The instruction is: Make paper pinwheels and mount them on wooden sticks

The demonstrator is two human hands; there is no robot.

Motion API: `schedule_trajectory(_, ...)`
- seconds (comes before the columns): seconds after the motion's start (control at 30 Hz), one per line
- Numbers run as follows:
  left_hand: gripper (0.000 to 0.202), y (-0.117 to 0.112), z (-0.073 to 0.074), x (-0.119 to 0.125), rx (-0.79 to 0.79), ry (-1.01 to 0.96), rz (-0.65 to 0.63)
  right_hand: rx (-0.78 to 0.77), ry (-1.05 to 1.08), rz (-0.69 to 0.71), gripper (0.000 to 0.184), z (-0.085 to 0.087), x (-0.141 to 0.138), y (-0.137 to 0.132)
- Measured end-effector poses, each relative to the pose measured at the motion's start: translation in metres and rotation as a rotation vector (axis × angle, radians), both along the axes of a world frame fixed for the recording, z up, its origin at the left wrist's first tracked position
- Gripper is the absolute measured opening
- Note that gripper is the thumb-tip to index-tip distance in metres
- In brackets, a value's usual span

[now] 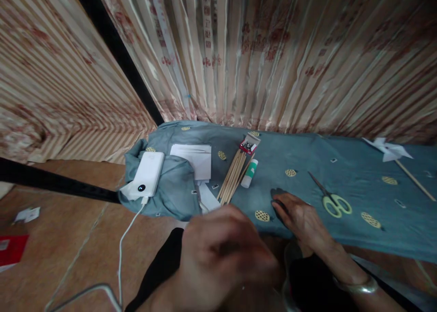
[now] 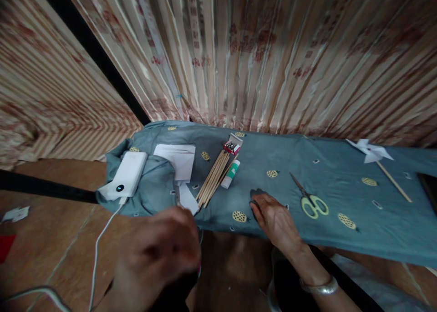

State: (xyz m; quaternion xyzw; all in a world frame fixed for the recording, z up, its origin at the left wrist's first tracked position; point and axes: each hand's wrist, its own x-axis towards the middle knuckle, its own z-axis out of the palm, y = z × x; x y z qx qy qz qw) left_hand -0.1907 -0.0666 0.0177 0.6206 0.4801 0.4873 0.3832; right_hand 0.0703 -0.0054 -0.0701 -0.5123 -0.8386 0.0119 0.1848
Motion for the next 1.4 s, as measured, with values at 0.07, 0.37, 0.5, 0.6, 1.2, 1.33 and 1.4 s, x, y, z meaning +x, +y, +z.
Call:
schedule_trajectory(0.07,0.035,0.026,0.002,-0.012,0.031,0.014,0.123,-0.008,-0.005,0.0,0.029,0.0,0.001,0.001)
schedule_trajectory(0.37,0.03,0.087,-0.066,-0.073,0.078,0.803,0.258,-0.02,-0.037,0.005,0.027,0.002,-0.001,0.005)
schedule_trajectory(0.5,0.02,0.091,-0.073,-0.07,0.11,0.874,0.267,-0.025,-0.058,0.012,0.028,0.002,0.0,0.004)
schedule_trajectory(0.6,0.022,0.093,-0.074,-0.069,0.136,0.873,0.291,-0.021,-0.03,0.018,0.029,0.001,0.001,0.003)
schedule_trajectory(1.2,0.019,0.094,-0.048,-0.063,0.039,0.557,0.38,-0.06,0.093,0.057,0.028,-0.001,0.008,-0.002)
schedule_trajectory(1.33,0.021,0.082,-0.035,-0.029,0.165,0.47,0.319,-0.054,0.151,0.039,0.029,0.008,0.012,-0.007)
schedule_trajectory(1.4,0.022,0.071,-0.035,0.0,0.248,0.443,0.185,0.0,0.182,0.008,0.029,0.016,0.015,-0.011)
